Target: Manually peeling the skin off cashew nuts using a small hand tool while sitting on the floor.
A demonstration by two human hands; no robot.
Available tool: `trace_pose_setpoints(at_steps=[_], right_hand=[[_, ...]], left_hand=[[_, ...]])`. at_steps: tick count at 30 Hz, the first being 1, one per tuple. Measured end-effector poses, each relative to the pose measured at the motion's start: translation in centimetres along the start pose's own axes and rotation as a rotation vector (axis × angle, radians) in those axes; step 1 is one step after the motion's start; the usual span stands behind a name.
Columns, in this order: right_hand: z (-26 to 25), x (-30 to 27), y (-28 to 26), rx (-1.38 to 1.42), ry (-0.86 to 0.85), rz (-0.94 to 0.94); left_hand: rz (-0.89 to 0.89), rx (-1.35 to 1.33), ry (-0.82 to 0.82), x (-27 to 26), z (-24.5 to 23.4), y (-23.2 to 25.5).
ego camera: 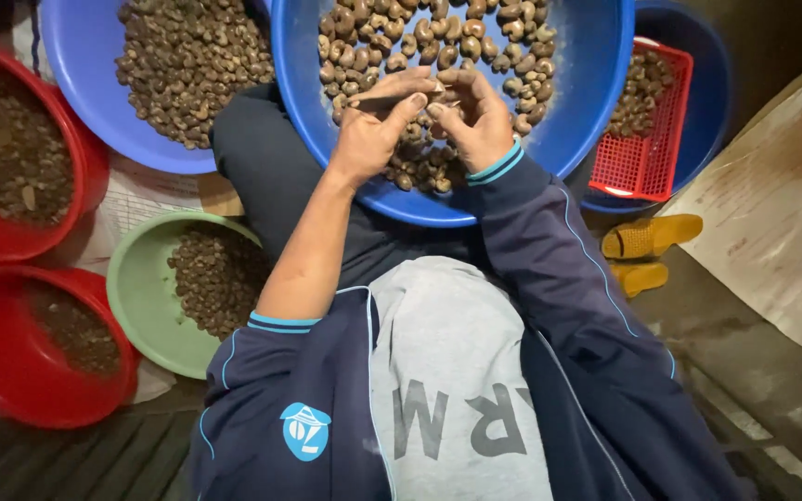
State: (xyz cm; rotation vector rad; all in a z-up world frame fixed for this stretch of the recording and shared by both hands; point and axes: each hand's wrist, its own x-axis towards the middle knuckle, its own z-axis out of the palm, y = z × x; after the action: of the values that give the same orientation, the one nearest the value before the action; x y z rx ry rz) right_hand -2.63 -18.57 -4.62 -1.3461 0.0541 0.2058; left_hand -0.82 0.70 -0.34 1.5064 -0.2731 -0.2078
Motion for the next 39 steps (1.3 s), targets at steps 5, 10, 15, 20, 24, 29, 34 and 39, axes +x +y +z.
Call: trace_pose_setpoints(at_steps=[5,10,15,20,24,29,34,39], right_hand=[[0.6,-0.3,-0.7,-0.114,0.009,-0.029],[0.9,-0.6,-0.7,-0.236,0.026,-0.125],[1.5,-0.5,-1.5,-0.370,0.093,-0.166],[1.3,-0.3,-0.5,-0.327,0.068,-0.208],[1.6,-0.6,-0.7,-0.373,0.083,-0.165],[1.5,-0.6,-1.1,-0.457,0.071,-0.228],[1.7,-0.8,-1.2,-0.476,0.075,-0.262],[1.7,-0.8,-0.9,-0.601,0.112,-0.321]], left_hand=[[-0.060,-0.063,0.042,-0.4,0.1,0.3],[-0.029,-0.072,0.047,-0.4,0.2,0.4],[-0.014,-0.052,0.057,-0.3,0.2,0.6],[-0.071,-0.085,0.070,-0.2,0.0,0.3],[-0.018,-0.184,0.057,-0.1,0.1,-0.2],[-0.003,-0.064,0.003,-0.1,0.0,-0.4],[-0.044,-0.179,0.074,-0.1,0.1,-0.2],[-0.056,-0.059,0.101,0.0,0.0,0.2]])
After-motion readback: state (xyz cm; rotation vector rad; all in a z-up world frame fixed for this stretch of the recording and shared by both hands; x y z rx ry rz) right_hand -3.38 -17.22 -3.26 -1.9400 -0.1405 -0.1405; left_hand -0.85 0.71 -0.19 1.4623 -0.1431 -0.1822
